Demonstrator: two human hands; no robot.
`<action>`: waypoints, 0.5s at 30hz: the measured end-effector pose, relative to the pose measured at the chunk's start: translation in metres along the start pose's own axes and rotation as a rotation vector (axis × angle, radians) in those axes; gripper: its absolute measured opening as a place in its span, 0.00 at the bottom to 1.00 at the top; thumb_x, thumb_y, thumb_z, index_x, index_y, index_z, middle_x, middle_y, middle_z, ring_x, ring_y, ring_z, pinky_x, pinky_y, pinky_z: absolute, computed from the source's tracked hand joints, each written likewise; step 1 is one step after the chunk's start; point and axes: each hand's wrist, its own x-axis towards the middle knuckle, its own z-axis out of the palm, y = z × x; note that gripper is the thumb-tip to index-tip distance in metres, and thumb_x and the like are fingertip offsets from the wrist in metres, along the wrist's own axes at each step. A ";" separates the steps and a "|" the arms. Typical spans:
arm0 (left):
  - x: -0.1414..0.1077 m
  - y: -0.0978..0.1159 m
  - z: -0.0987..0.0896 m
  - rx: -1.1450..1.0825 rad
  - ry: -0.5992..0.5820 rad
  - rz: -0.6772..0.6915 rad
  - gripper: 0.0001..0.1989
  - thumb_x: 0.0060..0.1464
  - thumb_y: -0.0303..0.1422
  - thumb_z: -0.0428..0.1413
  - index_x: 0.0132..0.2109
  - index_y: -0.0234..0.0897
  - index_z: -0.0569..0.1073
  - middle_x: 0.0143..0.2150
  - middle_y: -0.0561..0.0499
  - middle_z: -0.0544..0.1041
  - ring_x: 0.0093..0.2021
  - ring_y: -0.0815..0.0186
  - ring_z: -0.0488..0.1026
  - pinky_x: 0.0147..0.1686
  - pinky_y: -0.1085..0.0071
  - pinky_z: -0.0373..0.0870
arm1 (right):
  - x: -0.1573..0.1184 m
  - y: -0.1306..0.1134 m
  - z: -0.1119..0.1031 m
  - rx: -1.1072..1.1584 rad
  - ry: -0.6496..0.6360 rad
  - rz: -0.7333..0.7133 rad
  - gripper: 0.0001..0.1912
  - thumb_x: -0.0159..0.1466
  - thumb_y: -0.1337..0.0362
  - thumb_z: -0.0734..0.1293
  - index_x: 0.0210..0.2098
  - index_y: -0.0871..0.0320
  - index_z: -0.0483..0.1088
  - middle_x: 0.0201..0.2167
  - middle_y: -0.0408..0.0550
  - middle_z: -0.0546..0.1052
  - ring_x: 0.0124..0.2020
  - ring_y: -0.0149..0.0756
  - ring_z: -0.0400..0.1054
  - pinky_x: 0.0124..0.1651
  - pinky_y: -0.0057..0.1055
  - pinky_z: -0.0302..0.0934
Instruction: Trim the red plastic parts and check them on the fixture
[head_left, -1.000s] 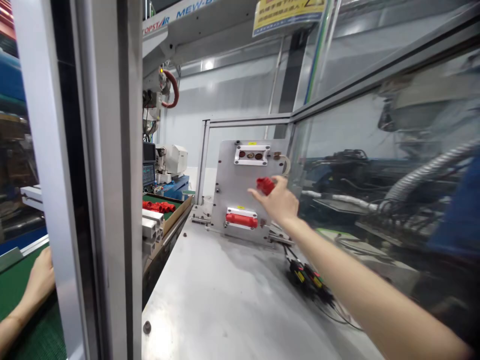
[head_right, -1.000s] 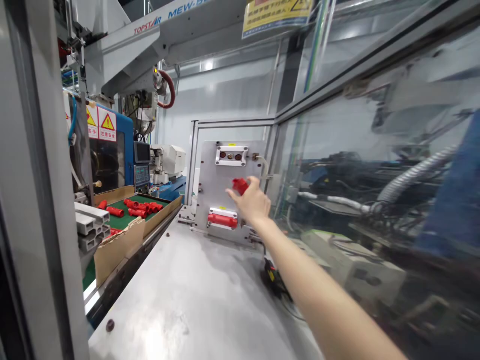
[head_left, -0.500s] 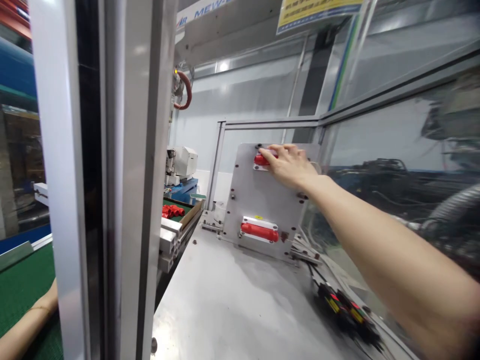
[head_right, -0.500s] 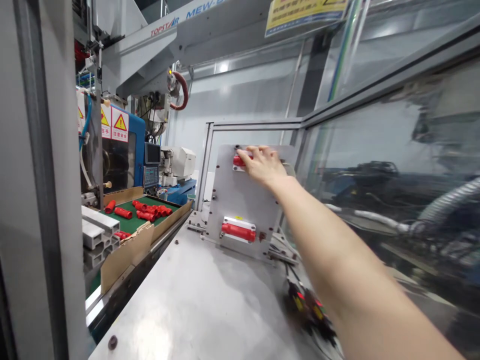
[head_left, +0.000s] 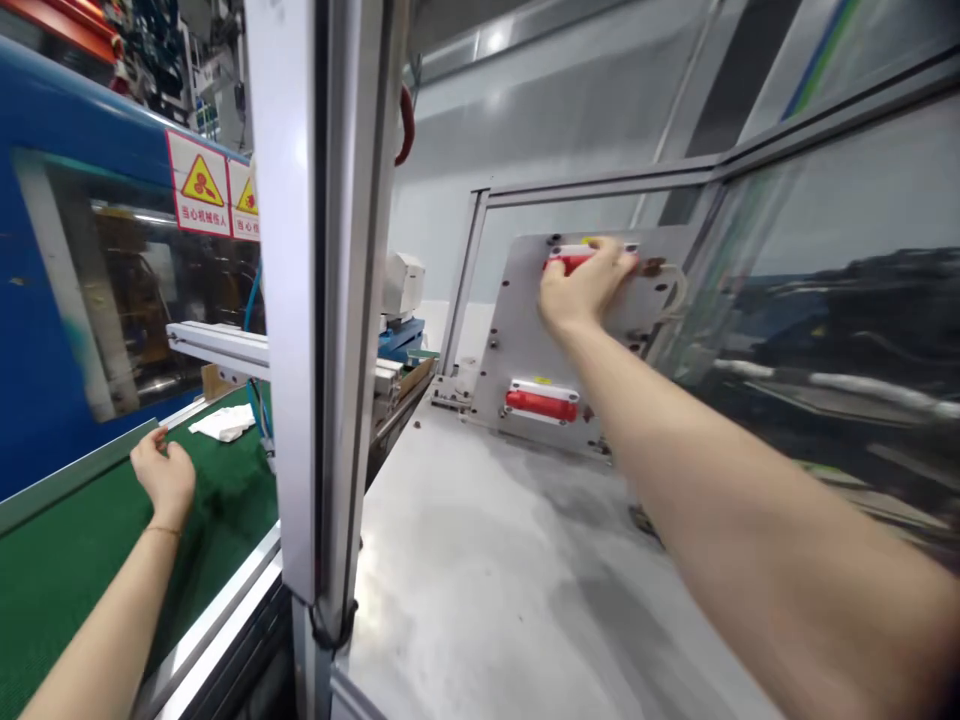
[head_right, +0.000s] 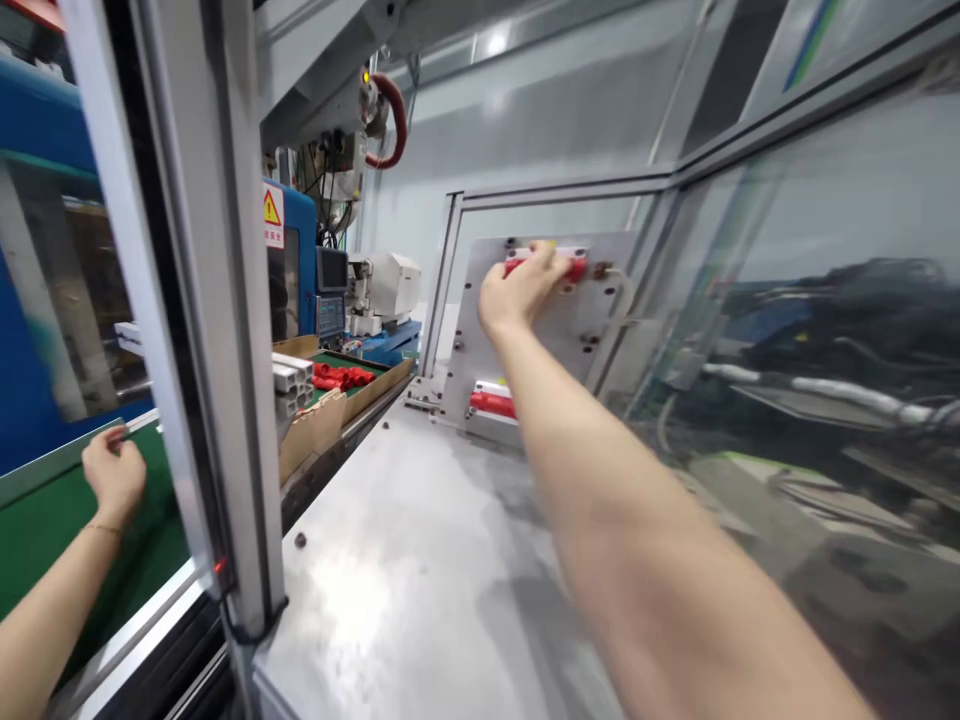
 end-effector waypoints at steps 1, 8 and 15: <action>-0.003 0.003 -0.005 -0.013 0.052 -0.018 0.05 0.52 0.28 0.54 0.37 0.33 0.68 0.37 0.51 0.69 0.37 0.64 0.68 0.39 0.60 0.67 | -0.011 -0.011 -0.001 0.090 0.019 0.085 0.18 0.64 0.63 0.61 0.53 0.61 0.60 0.54 0.54 0.62 0.53 0.44 0.58 0.52 0.50 0.53; -0.151 0.052 -0.078 -0.273 -0.095 0.040 0.11 0.55 0.33 0.47 0.46 0.41 0.58 0.41 0.52 0.63 0.35 0.70 0.64 0.35 0.72 0.65 | -0.137 -0.092 -0.070 0.565 -0.143 0.371 0.17 0.68 0.59 0.52 0.53 0.62 0.56 0.46 0.52 0.66 0.40 0.35 0.67 0.38 0.36 0.64; -0.263 -0.027 -0.143 -0.182 -1.046 -0.106 0.14 0.38 0.23 0.57 0.36 0.35 0.72 0.26 0.52 0.73 0.25 0.65 0.72 0.26 0.71 0.71 | -0.366 -0.032 -0.225 0.445 -0.660 0.110 0.23 0.64 0.47 0.52 0.20 0.51 0.63 0.11 0.38 0.61 0.12 0.29 0.58 0.18 0.27 0.57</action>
